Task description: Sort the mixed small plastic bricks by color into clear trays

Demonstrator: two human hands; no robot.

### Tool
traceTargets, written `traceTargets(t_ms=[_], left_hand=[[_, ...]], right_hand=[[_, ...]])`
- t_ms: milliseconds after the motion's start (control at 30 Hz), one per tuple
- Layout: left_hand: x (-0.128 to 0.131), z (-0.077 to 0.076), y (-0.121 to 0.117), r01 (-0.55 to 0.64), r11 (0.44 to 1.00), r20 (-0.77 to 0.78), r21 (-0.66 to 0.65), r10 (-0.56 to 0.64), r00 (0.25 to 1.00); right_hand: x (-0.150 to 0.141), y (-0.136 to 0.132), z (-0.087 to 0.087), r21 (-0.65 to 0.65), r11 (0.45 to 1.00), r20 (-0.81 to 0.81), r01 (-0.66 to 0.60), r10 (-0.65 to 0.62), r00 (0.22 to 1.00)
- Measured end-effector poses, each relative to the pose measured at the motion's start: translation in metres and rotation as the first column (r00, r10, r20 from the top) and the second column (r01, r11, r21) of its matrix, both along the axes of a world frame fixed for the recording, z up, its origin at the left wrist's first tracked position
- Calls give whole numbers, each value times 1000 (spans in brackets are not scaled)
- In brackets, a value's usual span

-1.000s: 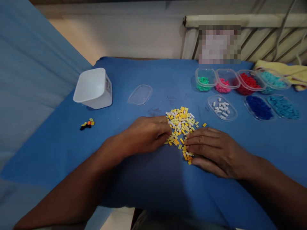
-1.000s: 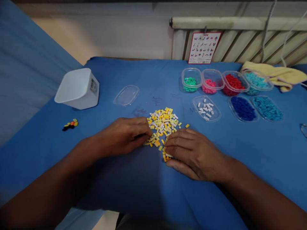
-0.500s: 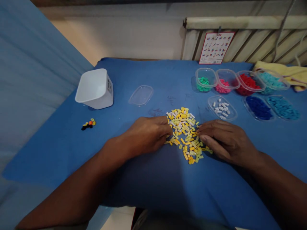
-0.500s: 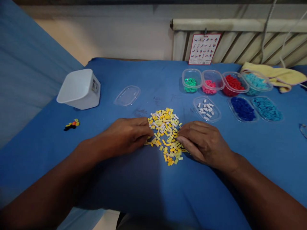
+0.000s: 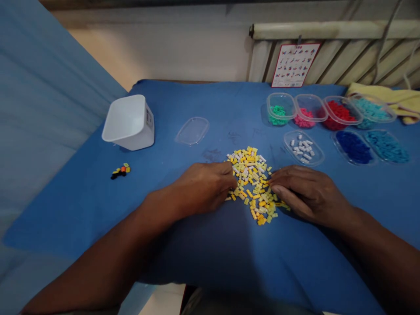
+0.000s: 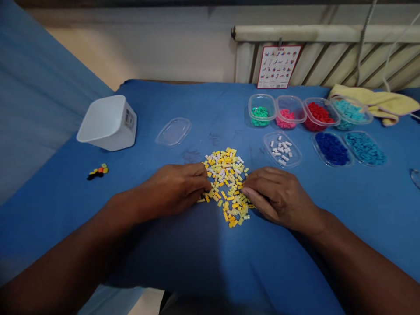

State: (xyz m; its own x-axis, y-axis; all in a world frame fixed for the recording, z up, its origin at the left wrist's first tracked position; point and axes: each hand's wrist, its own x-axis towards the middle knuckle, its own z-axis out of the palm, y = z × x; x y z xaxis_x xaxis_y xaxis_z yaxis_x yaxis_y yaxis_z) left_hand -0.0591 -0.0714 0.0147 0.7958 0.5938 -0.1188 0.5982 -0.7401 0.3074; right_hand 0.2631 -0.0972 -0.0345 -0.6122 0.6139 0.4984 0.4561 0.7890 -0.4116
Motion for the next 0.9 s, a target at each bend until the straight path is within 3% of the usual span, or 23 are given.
traceTargets(t_ms=[300, 400, 467, 600, 800, 900], left_hand=[[1, 2, 0, -53, 999, -4, -1, 53, 999], [2, 1, 0, -76, 997, 121, -20, 78, 990], [7, 1, -3, -89, 989, 292, -118, 120, 949], [26, -4, -15, 6, 928, 535, -373, 209, 819], [44, -17, -23, 29, 775, 553, -631, 424, 717], [43, -20, -20, 35, 754, 554, -656, 450, 700]], right_hand=[[0, 1, -1, 3, 1000, 7, -13, 13, 1000], [-5, -3, 3, 37, 999, 3, -1, 1, 1000], [-11, -8, 8, 70, 998, -12, -2, 3, 1000], [-22, -19, 17, 80, 995, -39, -51, 54, 998], [-21, -20, 17, 87, 996, -36, -21, 25, 999], [-20, -19, 17, 74, 997, -13, -13, 14, 1000]])
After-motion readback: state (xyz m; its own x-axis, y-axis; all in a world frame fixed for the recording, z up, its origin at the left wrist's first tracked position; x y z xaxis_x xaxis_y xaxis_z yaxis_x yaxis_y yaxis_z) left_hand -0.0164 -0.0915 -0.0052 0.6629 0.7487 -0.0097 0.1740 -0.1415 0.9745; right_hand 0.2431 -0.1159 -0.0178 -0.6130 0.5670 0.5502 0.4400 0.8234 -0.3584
